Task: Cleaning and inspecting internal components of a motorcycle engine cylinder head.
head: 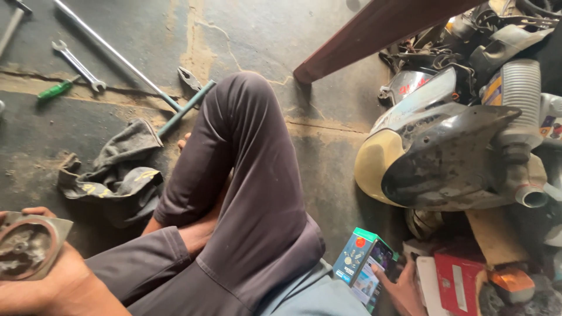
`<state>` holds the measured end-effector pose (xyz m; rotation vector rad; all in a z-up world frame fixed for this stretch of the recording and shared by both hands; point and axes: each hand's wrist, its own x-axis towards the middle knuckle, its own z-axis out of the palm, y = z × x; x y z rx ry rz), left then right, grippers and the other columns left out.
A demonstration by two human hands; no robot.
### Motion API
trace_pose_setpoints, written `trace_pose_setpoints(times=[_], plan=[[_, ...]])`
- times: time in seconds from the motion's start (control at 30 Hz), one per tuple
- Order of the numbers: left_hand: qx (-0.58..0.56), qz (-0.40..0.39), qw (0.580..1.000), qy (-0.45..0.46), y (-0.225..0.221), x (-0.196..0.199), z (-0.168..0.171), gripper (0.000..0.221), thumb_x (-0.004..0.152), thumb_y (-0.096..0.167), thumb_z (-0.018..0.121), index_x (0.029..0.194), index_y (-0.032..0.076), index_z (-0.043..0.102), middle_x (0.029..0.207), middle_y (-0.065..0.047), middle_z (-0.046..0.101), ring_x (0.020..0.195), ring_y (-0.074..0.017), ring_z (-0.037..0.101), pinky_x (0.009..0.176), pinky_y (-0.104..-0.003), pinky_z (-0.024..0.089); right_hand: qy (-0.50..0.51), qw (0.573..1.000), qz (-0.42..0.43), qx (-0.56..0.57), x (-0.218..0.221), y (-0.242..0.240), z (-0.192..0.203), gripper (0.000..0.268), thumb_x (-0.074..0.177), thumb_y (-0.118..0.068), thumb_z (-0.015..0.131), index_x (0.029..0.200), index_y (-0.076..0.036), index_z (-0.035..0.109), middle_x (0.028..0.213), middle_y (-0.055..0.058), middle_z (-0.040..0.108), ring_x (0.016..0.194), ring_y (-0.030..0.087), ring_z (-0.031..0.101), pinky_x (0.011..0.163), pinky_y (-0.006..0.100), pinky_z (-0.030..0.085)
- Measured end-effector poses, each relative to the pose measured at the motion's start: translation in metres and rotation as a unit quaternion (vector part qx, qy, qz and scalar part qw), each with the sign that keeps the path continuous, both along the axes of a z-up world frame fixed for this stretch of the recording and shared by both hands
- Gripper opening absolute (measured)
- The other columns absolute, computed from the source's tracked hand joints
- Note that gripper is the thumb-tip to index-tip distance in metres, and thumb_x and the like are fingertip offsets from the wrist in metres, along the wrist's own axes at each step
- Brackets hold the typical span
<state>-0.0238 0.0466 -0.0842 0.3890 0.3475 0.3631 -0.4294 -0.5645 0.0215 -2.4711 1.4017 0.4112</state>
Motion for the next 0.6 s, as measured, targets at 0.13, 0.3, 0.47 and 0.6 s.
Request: trace_pose_setpoints(times=[0.13,0.3,0.47,0.6], plan=[[-0.001,0.005,1.000,-0.013,-0.014,0.002,0.023,0.043,0.107,0.035,0.052,0.136,0.004,0.055,0.130,-0.006,0.060,0.115,-0.0144,0.060,0.102,-0.032,0.045,0.011,0.989,-0.149,0.018,0.021,0.015,-0.018,0.135,0.062,-0.069,0.080,0.156,0.009,0.022,0.144,0.031,0.048,0.136,0.041,0.054,0.114,0.046,0.044],[0.007,0.004,1.000,-0.015,-0.012,-0.009,0.022,0.043,0.109,0.036,0.052,0.140,0.007,0.055,0.133,-0.003,0.060,0.116,-0.0110,0.058,0.102,-0.030,0.043,0.002,0.990,-0.139,0.003,0.030,0.023,-0.025,0.145,0.053,-0.067,0.088,0.152,0.014,0.019,0.141,0.034,0.045,0.134,0.042,0.053,0.111,0.045,0.045],[0.063,0.003,0.998,-0.029,-0.023,-0.009,0.037,0.043,0.105,0.038,0.055,0.135,0.008,0.058,0.129,-0.002,0.061,0.122,-0.0100,0.057,0.107,-0.030,0.044,0.071,0.991,-0.116,-0.005,0.030,0.026,-0.030,0.147,0.056,-0.070,0.089,0.154,0.011,0.015,0.147,0.035,0.036,0.148,0.045,0.029,0.121,0.053,0.027],[0.103,0.000,0.994,-0.036,-0.024,-0.008,0.042,0.044,0.104,0.040,0.057,0.135,0.009,0.061,0.129,0.000,0.062,0.122,-0.0089,0.058,0.105,-0.030,0.044,0.069,0.986,-0.151,-0.010,0.039,0.029,-0.033,0.152,0.054,-0.073,0.087,0.156,0.009,0.010,0.152,0.035,0.031,0.149,0.045,0.026,0.123,0.053,0.024]])
